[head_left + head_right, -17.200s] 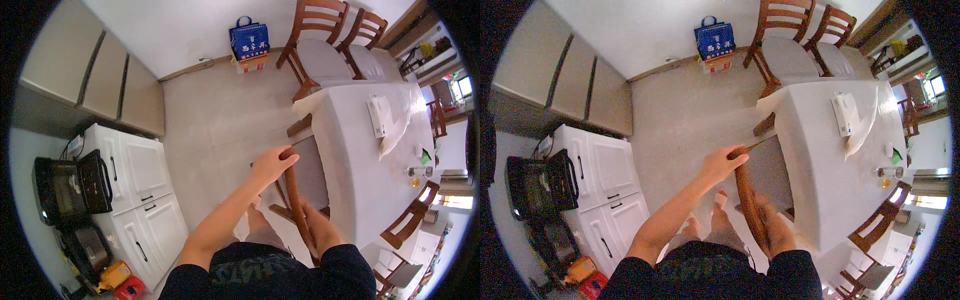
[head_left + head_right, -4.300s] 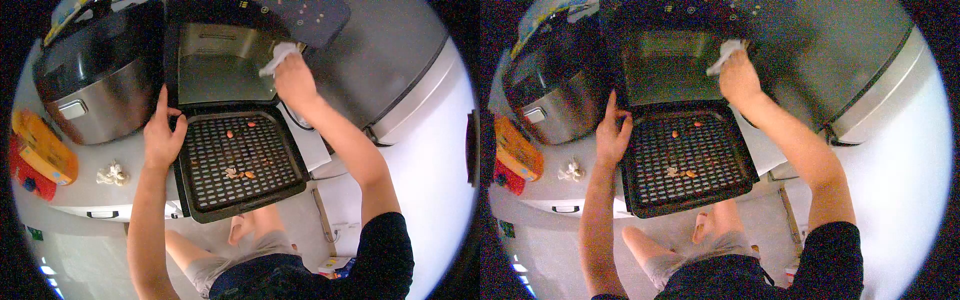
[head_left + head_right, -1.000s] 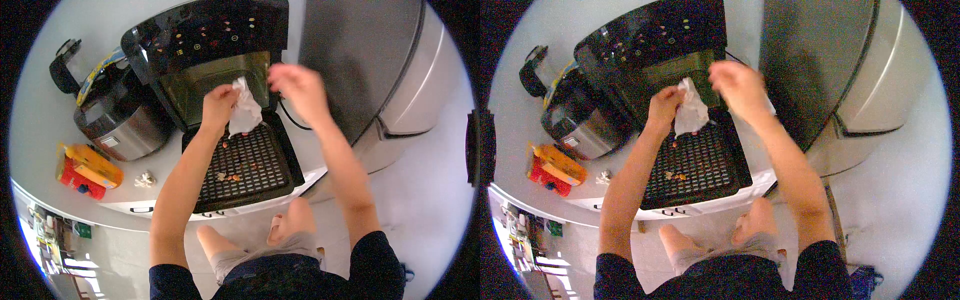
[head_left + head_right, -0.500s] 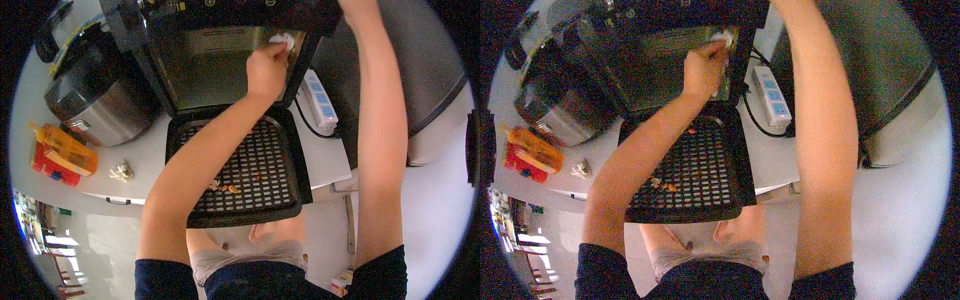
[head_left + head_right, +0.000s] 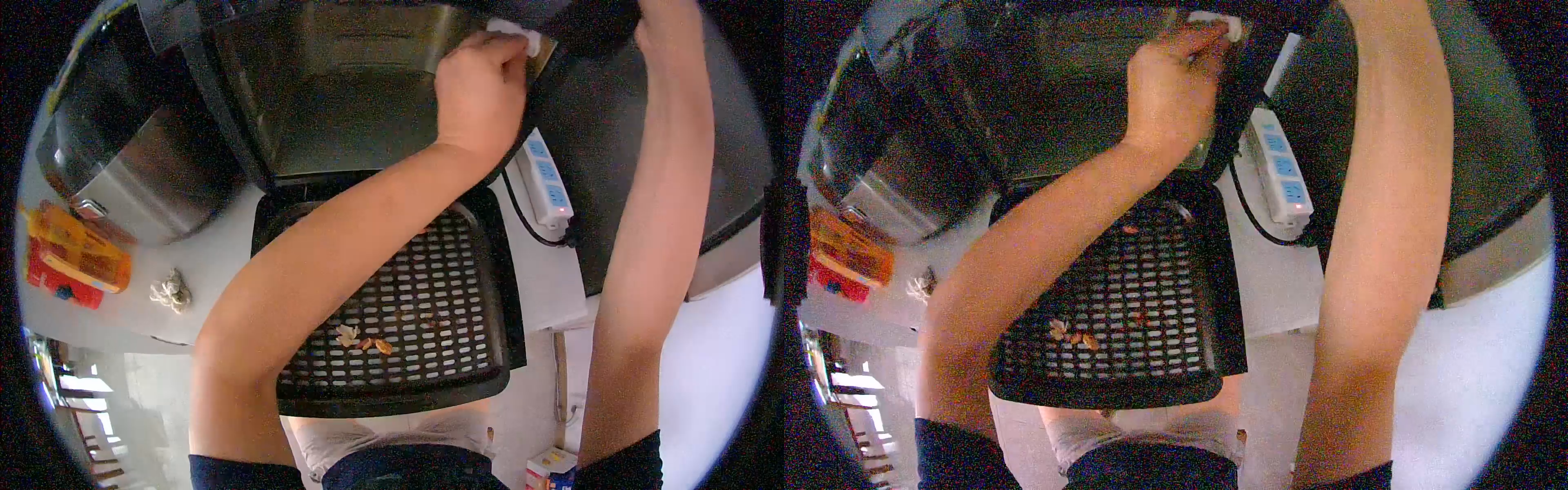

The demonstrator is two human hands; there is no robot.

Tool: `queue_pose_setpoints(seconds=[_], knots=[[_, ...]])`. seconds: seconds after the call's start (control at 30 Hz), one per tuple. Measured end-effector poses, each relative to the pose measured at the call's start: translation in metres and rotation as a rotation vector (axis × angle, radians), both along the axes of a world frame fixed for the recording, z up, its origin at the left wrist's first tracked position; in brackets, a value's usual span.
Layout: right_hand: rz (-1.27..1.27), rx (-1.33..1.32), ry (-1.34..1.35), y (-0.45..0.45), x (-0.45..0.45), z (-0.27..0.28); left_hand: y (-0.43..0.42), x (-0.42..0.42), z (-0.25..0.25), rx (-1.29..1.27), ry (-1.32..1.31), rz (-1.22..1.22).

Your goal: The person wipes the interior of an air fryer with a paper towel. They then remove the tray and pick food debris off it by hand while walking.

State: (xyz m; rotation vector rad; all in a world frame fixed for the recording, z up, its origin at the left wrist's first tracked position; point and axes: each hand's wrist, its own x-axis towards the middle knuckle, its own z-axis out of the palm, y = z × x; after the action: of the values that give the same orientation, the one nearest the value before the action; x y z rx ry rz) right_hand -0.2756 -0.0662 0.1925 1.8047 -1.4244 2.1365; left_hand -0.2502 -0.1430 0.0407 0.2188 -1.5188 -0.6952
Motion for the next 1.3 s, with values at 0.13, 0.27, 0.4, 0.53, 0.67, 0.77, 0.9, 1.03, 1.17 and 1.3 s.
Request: queue_pose_setpoints(seconds=[0.13,0.27,0.4,0.53,0.67,0.77,0.9,1.03,1.17,1.3], knots=[[-0.221,-0.312,0.355,-0.010,0.003,-0.023,-0.024,-0.014,0.032,0.074,-0.637,0.052],[-0.213,-0.305,0.373,-0.006,0.010,-0.023,-0.062,-0.061,0.005,0.047,-0.172,-0.238],[-0.239,-0.218,0.244,-0.004,0.019,-0.020,-0.049,0.004,0.020,0.960,0.381,-1.217],[-0.163,-0.185,0.198,0.001,0.018,-0.015,-0.048,0.071,0.039,0.874,0.334,-1.312],[-0.247,-0.167,0.246,0.006,0.019,-0.011,-0.054,0.100,0.032,0.958,0.506,-1.052],[-0.135,-0.148,0.233,0.006,0.010,-0.006,-0.037,0.089,0.039,0.965,0.547,-1.020],[-0.228,-0.056,0.146,0.012,0.016,0.002,-0.036,0.060,0.027,0.864,0.390,-1.344],[-0.142,-0.046,0.166,0.005,0.004,0.004,-0.057,0.053,0.027,1.042,0.519,-0.989],[-0.096,-0.078,0.216,0.015,0.003,-0.001,-0.123,0.091,-0.002,0.814,0.412,-1.293],[-0.021,-0.152,0.256,-0.004,-0.020,0.003,-0.112,0.095,0.012,0.930,0.471,-1.216]])
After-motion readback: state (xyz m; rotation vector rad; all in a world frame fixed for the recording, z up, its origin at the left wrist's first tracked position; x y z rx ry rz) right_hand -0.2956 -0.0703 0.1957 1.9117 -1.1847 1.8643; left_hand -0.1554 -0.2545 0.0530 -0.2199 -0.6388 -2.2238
